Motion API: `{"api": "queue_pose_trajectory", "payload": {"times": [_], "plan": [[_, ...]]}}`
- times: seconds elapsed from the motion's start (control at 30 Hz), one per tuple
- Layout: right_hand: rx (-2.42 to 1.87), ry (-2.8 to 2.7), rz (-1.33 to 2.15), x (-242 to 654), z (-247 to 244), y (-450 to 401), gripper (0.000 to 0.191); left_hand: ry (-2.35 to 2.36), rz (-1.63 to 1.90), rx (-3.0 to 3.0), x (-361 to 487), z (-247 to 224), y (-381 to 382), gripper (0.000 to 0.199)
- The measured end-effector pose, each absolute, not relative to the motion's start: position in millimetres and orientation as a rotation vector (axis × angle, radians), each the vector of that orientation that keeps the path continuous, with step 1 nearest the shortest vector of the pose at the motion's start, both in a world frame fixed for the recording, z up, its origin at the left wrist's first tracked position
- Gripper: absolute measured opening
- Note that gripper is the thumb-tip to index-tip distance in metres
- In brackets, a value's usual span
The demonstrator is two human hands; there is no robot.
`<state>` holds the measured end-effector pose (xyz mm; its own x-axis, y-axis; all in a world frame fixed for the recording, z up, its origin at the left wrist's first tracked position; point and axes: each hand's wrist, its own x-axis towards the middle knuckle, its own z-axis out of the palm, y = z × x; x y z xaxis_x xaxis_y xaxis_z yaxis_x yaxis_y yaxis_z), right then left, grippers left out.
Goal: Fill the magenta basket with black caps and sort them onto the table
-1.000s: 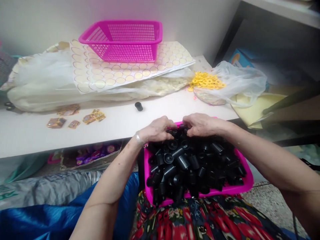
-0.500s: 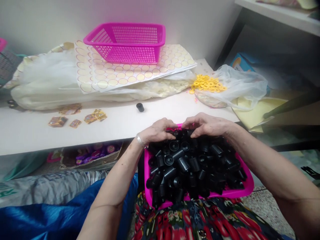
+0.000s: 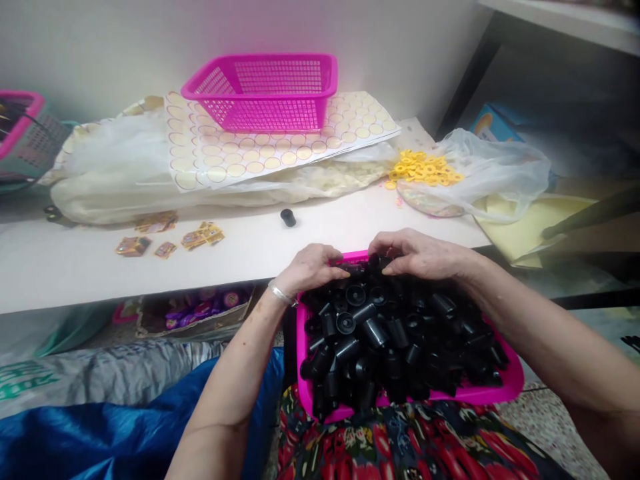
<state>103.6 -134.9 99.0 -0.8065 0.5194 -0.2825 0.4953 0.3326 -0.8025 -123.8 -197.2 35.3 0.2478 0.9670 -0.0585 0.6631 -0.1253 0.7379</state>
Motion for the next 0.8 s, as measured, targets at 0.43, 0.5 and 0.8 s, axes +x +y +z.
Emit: {"api": "queue_pose_trajectory", "payload": {"times": [0.43, 0.5, 0.8], "plan": [[-0.908, -1.539, 2.031, 105.2, 82.5, -130.2, 0.038, 1.439, 1.065, 1.346, -127.9, 36.2, -207.7, 0.026], [-0.868, -1.414, 2.133, 100.4, 83.5, -131.8, 0.037, 1.358, 1.132, 1.238, -125.8, 43.0, -207.7, 0.033], [-0.81, -1.192, 2.279, 88.6, 85.6, -136.4, 0.029, 1.371, 1.355, 1.274, -96.0, 66.3, -199.1, 0.023]]}}
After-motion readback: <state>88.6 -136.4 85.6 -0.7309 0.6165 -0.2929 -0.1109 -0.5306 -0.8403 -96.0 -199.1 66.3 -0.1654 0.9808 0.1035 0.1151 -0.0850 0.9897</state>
